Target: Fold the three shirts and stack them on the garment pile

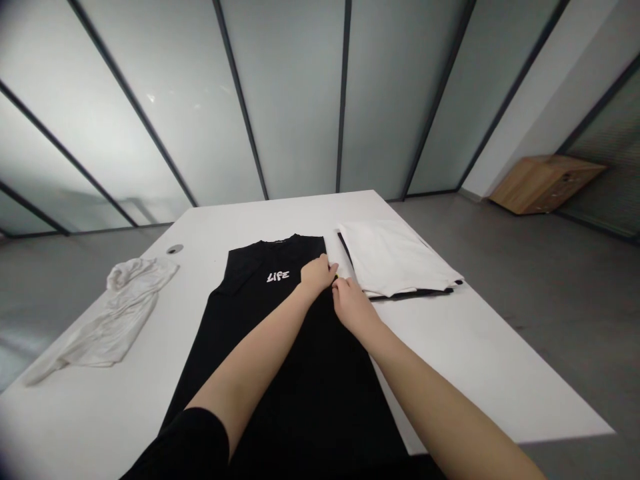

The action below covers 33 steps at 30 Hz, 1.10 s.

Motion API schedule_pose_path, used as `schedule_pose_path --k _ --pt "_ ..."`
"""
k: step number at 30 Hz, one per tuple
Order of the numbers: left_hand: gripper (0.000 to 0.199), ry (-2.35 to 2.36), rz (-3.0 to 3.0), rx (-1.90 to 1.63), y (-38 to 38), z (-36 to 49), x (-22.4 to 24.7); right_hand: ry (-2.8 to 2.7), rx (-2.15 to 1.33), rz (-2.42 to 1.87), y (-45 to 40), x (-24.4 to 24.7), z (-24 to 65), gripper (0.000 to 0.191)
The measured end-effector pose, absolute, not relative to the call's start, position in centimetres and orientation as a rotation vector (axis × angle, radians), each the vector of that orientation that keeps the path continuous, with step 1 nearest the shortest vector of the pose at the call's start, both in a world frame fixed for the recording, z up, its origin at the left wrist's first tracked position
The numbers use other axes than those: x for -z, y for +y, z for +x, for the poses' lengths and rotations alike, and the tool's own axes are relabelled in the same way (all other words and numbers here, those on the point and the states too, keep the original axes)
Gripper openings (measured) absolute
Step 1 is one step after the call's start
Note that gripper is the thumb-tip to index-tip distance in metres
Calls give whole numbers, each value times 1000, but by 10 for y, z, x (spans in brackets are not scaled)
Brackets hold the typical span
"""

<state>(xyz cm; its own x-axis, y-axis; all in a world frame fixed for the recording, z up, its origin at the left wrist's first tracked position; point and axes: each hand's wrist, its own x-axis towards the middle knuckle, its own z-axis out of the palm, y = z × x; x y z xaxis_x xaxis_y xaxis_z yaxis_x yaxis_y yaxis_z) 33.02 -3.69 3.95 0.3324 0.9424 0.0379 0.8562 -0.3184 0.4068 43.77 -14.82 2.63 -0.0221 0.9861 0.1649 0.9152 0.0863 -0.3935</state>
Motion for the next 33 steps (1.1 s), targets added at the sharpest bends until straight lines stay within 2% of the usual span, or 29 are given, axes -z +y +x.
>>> schedule_pose_path --k 3,5,12,17,20,21,24,27,29,33 --pt "60 1702 2282 -327 -33 336 -33 -1967 -227 -2061 -152 -26 435 28" --pt "62 1711 2264 -275 -29 338 -37 -1992 -275 -2150 -154 -30 434 29" --pt "38 1741 2138 -262 -14 341 -43 -2098 -463 -2257 -156 -43 439 30" --pt "18 1521 1900 -492 5 321 -40 -2055 -550 -2084 -156 -45 432 27" --pt "22 1421 1806 -547 12 297 -42 -1923 -812 -1898 -159 -50 428 15" --pt "24 1403 1780 -560 13 287 -44 -1886 -963 -1802 -162 -52 426 17" --pt "19 1313 1636 -621 15 252 -48 -1811 -1425 -1467 -171 -58 422 44" --pt "18 1174 1383 -660 16 214 -49 -1815 -1684 -1220 -183 -63 412 82" --pt "23 1169 1319 -624 18 193 -46 -1834 -1789 -1107 -191 -63 402 91" --pt "27 1241 1284 -662 18 175 -33 -1891 -1981 -1029 -202 -62 387 57"
